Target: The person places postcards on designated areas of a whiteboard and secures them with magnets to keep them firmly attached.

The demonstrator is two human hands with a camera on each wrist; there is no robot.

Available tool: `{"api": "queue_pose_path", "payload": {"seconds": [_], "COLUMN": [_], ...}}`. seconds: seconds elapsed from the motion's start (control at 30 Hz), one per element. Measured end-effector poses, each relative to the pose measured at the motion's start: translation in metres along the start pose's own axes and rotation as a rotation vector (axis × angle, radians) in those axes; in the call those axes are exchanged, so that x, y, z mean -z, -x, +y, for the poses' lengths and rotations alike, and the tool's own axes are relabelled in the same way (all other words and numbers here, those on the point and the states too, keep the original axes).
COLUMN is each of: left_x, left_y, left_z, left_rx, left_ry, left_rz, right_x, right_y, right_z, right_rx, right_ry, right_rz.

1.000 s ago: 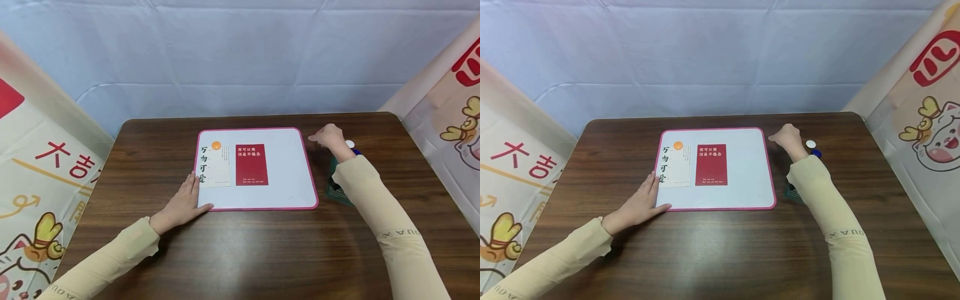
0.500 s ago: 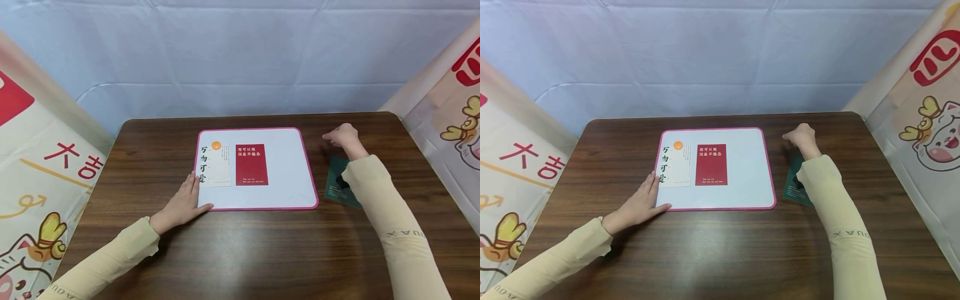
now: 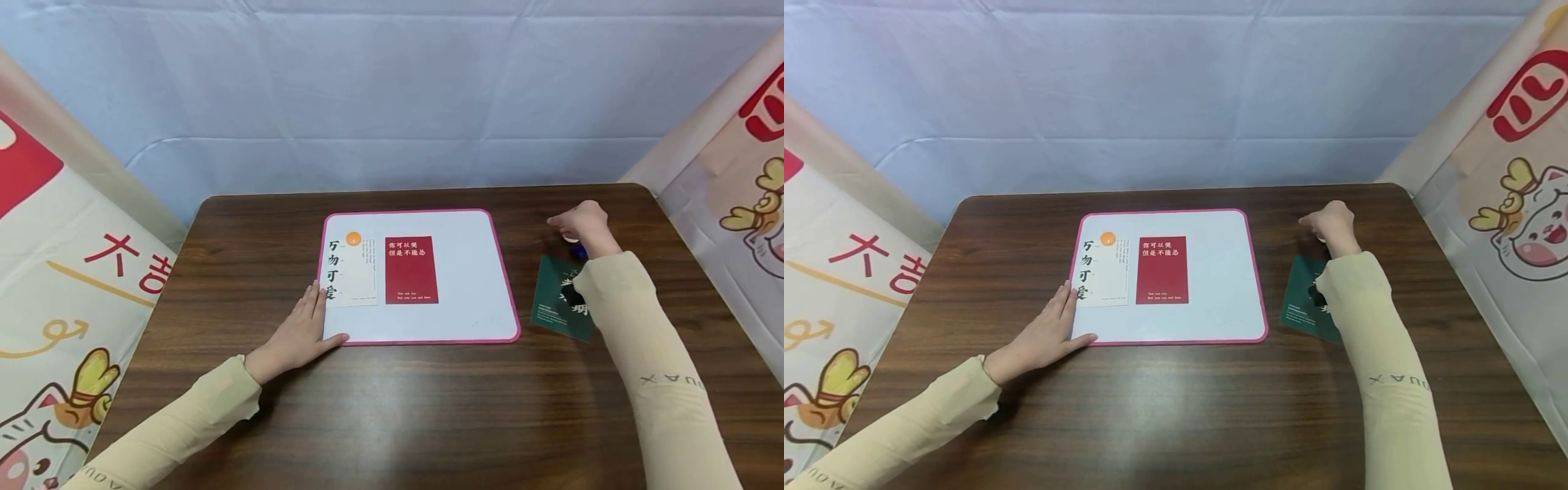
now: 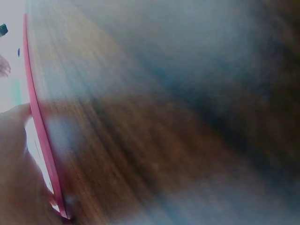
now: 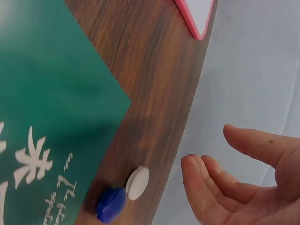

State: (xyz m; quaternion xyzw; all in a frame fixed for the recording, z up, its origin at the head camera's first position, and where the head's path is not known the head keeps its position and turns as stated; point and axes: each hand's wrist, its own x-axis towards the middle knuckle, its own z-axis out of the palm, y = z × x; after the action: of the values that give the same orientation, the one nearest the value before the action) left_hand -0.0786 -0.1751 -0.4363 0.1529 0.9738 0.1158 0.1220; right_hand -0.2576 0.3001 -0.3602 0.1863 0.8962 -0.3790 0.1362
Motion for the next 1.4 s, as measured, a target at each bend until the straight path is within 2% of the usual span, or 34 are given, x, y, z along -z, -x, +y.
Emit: {"api": "queue_pose_path", "payload": {"seconds": [0.23,0.67,0.9,1.07,1.3,1.4], "left_x": [0.000,0.001,0.000,0.002,0.002,0.002], "left_y": [0.000,0.001,0.000,0.000,0.001,0.001], "left_z": [0.000,0.001,0.001,0.001,0.001,0.001], "left_rx": [-0.002,0.002,-0.005,-0.006,-0.008,-0.006], "left_ry": [0.000,0.001,-0.006,-0.004,-0.008,-0.011], "left_rz": [0.007,0.001,0.009,0.008,0.012,0.012], "right_x": [0.009,0.014,0.015,0.013,0.006,0.005], "right_y": [-0.004,-0.019,-0.026,-0.032,-0.089,-0.096], "right_z": [0.007,0.024,0.035,0.042,0.095,0.103], "right_rx": [-0.047,-0.178,-0.213,-0.229,-0.171,-0.158], "right_ry": [0.020,-0.109,-0.183,-0.191,-0.207,-0.197], "right_rz": [0.026,0.056,0.079,0.095,0.119,0.131]}}
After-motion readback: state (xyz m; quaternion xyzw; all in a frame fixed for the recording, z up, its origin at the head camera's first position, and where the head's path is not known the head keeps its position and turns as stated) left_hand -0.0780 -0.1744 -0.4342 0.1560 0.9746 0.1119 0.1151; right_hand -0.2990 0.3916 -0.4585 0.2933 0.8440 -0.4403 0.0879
